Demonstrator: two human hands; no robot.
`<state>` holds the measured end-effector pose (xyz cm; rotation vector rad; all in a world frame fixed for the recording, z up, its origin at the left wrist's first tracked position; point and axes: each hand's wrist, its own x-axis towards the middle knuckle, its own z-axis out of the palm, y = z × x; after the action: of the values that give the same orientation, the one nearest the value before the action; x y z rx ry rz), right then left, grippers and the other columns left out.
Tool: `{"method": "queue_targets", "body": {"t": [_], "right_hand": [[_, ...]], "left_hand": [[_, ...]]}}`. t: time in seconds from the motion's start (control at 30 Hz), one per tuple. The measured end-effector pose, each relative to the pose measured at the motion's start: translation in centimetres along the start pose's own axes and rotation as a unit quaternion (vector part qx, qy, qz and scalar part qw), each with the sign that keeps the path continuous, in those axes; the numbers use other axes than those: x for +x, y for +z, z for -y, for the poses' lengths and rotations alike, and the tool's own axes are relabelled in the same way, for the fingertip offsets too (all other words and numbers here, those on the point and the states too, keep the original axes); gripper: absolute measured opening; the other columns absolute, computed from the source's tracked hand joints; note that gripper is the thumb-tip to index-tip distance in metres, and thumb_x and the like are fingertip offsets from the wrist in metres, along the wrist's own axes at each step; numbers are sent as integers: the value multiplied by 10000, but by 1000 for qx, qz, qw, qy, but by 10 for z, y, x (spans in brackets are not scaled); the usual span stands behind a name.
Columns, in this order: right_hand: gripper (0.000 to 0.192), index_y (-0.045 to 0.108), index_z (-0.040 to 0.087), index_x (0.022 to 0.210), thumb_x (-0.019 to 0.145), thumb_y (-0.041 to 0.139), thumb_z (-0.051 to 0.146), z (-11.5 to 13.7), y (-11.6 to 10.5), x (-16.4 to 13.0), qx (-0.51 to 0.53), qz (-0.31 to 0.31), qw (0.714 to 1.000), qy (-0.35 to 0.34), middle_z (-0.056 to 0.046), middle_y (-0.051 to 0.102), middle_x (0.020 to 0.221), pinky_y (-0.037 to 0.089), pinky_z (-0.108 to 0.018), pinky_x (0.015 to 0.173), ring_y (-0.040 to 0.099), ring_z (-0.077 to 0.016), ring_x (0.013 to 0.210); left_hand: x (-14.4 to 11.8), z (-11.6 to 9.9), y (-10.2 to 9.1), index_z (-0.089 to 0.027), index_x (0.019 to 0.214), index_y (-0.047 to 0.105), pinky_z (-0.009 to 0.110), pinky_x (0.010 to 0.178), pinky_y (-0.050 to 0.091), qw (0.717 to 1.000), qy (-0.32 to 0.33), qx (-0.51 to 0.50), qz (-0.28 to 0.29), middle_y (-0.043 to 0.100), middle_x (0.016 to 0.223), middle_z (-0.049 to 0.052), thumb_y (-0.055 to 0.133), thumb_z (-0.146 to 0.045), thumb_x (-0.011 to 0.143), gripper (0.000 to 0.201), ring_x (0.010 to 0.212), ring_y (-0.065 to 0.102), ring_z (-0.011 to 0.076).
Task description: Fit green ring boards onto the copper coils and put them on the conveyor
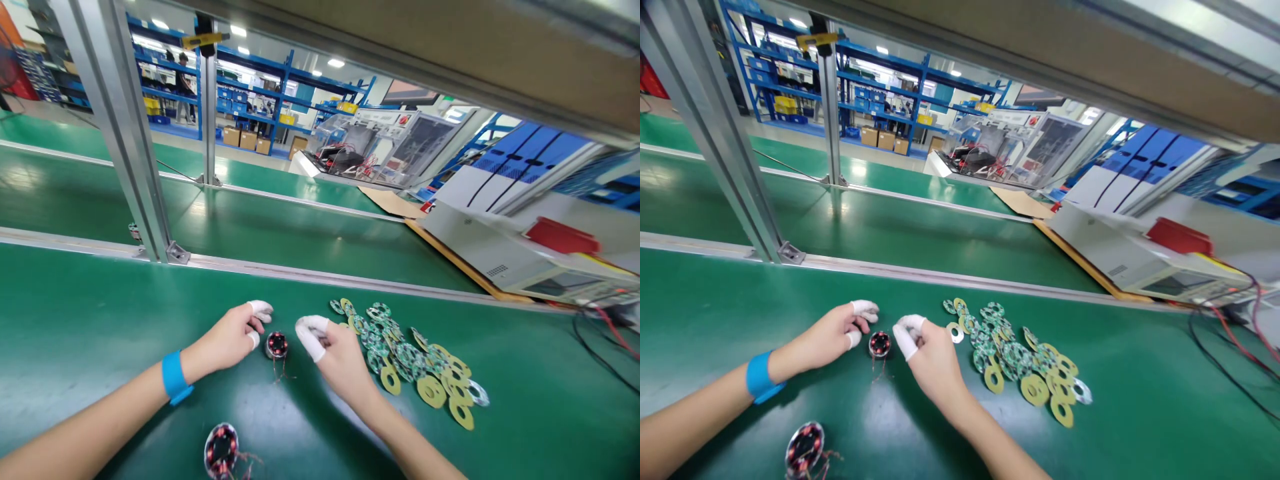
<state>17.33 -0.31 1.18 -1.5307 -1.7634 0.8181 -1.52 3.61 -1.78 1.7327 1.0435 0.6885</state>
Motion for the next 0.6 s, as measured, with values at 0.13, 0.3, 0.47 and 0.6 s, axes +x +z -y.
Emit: {"method": "queue_targets", "body": {"t": [0.13,0.3,0.47,0.6], "right_hand": [[191,582,157,730,761,528,338,-16,9,15,65,72,994,41,37,488,530,353,-210,431,424,-94,442],[164,537,174,720,761,521,331,-20,20,13,112,105,984,95,62,464,502,316,-169,332,406,-71,361],[160,529,174,678,798,480,269,-15,24,7,73,54,995,35,48,486,499,335,-170,370,427,-76,400],[197,528,169,639,813,465,237,-16,28,4,29,9,999,-22,26,517,539,387,-197,473,457,-97,496]], "left_hand": [[6,0,9,-128,849,529,236,476,449,993,-85,-75,-15,561,618,-6,459,-208,786,124,489,540,120],[1,0,23,-171,778,474,225,447,438,992,-87,-92,-1,548,571,-35,479,-270,785,99,456,551,122],[-8,-9,25,-197,699,441,241,504,414,998,-31,35,-41,537,582,-23,403,-214,822,130,514,549,135],[-12,-17,27,-215,652,373,255,532,372,989,-22,126,-70,500,602,-17,366,-179,832,184,543,509,144]]}}
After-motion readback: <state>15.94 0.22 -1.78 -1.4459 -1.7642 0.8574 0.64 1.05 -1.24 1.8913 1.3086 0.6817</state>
